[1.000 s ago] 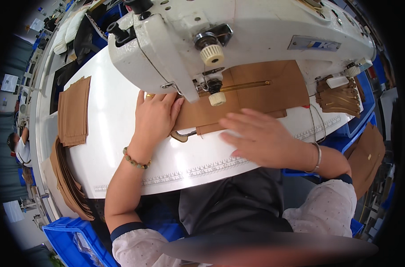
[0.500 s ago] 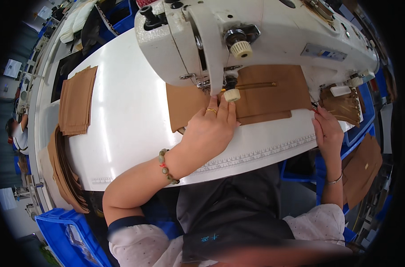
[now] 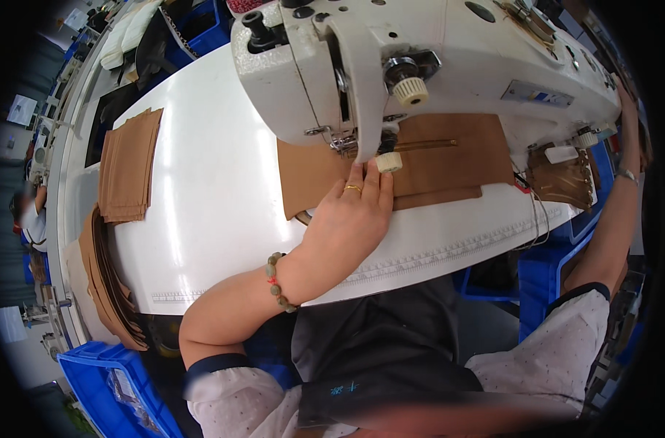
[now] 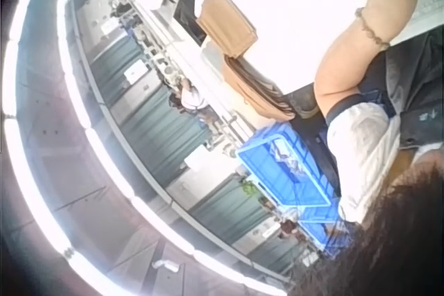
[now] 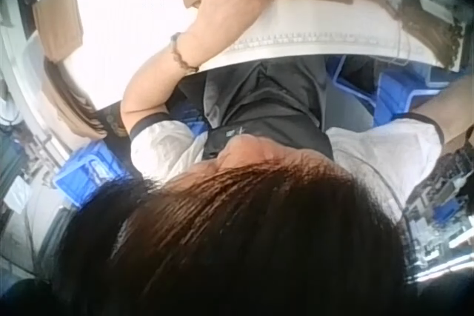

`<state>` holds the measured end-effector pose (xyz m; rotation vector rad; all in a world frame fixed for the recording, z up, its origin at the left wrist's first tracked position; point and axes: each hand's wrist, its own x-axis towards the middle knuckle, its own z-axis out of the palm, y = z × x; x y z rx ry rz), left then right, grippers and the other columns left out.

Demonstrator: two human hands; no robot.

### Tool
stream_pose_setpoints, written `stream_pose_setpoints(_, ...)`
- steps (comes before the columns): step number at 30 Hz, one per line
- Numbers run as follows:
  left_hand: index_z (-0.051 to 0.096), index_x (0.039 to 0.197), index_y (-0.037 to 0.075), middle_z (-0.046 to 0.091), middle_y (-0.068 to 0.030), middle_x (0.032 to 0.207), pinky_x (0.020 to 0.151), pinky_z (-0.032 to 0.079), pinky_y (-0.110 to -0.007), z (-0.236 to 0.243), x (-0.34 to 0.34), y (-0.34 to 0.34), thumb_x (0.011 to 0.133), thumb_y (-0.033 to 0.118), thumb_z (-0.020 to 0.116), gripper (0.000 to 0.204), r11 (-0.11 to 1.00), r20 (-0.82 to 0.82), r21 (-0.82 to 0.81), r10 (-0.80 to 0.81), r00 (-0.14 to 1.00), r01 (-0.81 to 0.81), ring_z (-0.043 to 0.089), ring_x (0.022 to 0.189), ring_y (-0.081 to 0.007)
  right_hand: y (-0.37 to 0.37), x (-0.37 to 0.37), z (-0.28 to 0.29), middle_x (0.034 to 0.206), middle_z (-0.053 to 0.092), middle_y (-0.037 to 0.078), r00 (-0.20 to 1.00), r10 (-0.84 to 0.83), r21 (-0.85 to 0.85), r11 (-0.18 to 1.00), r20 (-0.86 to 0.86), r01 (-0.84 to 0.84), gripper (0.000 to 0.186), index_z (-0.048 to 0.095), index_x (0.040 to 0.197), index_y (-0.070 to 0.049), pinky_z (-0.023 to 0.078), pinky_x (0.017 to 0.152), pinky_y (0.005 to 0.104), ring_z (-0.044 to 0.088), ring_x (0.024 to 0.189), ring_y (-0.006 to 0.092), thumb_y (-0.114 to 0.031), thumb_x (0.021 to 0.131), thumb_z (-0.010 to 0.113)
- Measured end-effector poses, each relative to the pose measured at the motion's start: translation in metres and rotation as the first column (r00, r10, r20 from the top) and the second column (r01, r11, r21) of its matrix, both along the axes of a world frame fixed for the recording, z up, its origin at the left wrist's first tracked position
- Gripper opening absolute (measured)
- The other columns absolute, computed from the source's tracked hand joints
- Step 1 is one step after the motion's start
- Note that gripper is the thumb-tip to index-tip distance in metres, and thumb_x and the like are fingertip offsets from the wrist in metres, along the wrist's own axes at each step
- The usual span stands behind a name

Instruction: Sewing zippers and components onto leather pouches using an industrial sewing machine.

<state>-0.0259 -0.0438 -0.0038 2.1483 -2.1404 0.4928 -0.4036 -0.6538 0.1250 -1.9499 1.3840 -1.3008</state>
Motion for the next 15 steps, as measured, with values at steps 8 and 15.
stream_pose_setpoints(8,0.067,0.126,-0.005,0.071,-0.0194,0.127,0.086,0.061,-0.036,-0.002,0.002,-0.008,0.081,0.011,0.065,0.048,0.999,0.103,-0.047,-0.012,0.995,0.017,0.073,0.099,-0.0238,0.076,-0.019,-0.11,0.136,0.066,0.015,0.873,-0.097,0.098,0.994,0.477,0.056,0.062,0.064,0.133,0.006,0.053,0.101,0.0361,0.064,0.124,0.0228,-0.049,0.104,0.06)
stream_pose_setpoints(15,0.069,0.123,-0.003,0.073,-0.0184,0.124,0.062,0.06,-0.029,0.003,0.0,-0.025,0.08,0.009,0.065,0.044,0.994,0.253,-0.092,0.074,0.965,-0.052,0.074,0.072,-0.0168,0.052,0.014,-0.009,0.115,0.071,0.008,0.923,0.021,0.18,0.979,0.384,-0.098,0.057,0.069,0.123,0.001,0.051,0.094,0.0304,0.066,0.106,0.0146,-0.051,0.101,0.065)
